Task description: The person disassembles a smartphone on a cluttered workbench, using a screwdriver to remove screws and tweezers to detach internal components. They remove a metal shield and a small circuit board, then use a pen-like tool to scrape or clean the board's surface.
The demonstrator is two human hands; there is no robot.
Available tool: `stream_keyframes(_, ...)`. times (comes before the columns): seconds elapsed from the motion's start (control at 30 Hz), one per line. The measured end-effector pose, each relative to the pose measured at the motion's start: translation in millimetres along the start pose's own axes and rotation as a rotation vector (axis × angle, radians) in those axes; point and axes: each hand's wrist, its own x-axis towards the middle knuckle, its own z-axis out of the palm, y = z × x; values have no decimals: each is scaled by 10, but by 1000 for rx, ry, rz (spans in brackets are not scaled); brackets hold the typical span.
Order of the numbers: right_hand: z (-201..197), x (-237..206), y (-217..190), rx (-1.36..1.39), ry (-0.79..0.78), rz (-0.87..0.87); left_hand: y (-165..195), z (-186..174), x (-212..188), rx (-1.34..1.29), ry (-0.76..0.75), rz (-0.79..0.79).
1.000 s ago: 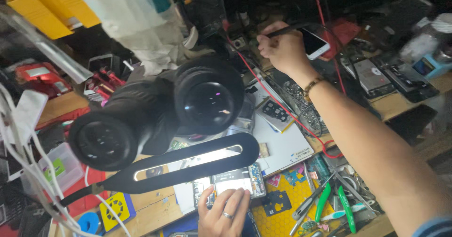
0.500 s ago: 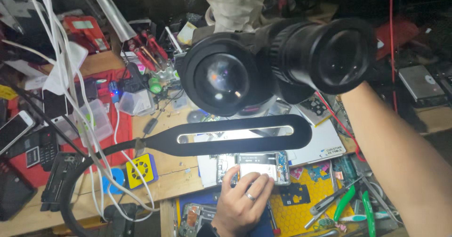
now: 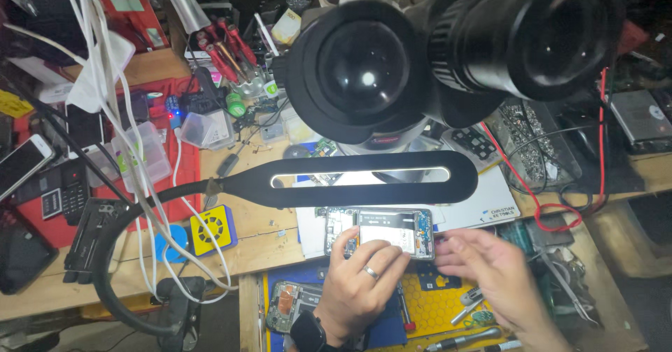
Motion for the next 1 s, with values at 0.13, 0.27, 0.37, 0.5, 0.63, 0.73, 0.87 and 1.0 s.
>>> stream_keyframes(0.13, 139, 3, 277, 206, -149, 81, 14, -20, 10, -67, 15, -19)
stream_keyframes(0.27, 257, 29, 337, 297, -165, 63, 52, -86, 0, -129, 52, -80)
stream_keyframes(0.37, 286, 14, 333, 326, -185, 68, 62, -157, -56, -108, 79, -118)
stream_keyframes(0.5, 309, 2, 361, 342, -180, 68, 68, -254, -230, -82, 104, -186)
stream_keyframes(0.63, 305, -4, 434, 317, -153, 84, 61, -354, -597, -124, 172, -330)
stream_keyframes(0.73, 267, -7, 513, 319, -175, 76, 29, -338, -981, -114, 233, -451)
stream_keyframes(0.87, 169, -7, 649, 290, -211, 126, 13, -199, -1441, -484, 198, -939)
stream_keyframes(1.0, 116, -85, 872, 366, -272, 243, 206, 90, -1511, -1237, 144, -1442)
